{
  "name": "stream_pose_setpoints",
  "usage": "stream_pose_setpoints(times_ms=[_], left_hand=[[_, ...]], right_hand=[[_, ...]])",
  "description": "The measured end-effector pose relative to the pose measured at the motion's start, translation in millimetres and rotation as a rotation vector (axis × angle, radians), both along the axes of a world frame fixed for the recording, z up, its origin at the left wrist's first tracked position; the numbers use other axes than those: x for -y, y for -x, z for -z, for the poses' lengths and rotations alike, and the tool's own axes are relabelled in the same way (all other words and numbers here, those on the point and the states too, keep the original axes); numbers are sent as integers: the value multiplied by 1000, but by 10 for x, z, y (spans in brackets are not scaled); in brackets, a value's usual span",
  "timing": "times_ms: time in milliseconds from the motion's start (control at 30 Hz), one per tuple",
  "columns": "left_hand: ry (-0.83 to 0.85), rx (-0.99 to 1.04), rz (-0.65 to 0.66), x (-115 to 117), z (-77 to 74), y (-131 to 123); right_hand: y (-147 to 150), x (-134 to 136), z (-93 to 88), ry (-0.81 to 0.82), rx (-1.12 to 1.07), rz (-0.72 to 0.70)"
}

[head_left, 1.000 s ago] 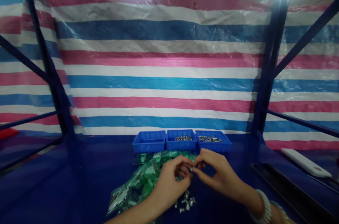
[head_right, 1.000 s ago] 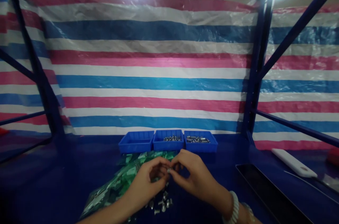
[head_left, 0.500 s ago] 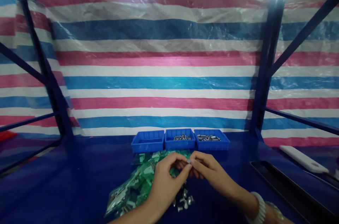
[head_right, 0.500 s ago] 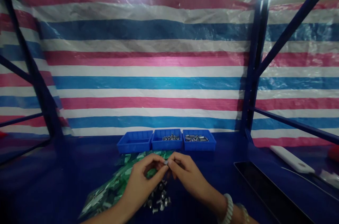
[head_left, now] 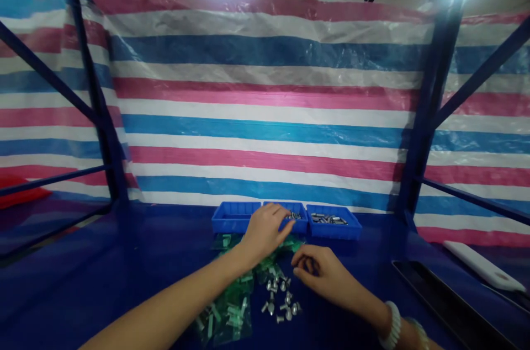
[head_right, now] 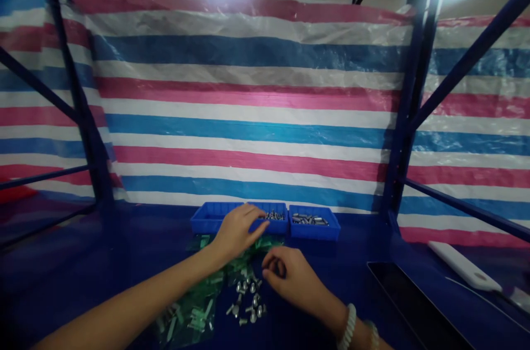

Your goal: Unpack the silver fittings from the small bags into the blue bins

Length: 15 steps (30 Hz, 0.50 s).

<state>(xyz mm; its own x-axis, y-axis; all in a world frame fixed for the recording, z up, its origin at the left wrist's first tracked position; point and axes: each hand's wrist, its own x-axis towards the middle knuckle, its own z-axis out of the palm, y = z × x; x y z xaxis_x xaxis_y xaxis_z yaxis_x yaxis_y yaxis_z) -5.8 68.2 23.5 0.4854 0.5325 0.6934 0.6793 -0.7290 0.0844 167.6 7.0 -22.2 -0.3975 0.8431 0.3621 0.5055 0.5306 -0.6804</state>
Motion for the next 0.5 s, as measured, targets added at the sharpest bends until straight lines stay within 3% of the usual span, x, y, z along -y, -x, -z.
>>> stream_pose_setpoints(times_ms=[167,333,500], left_hand=[[-56,-42,60,443,164,151],[40,103,69,544,183,224],[272,289,41,615,154,205]], right_hand=[[117,51,156,-73,121,15],[140,2,217,-67,109,85],[93,-2,125,-24,73,86]])
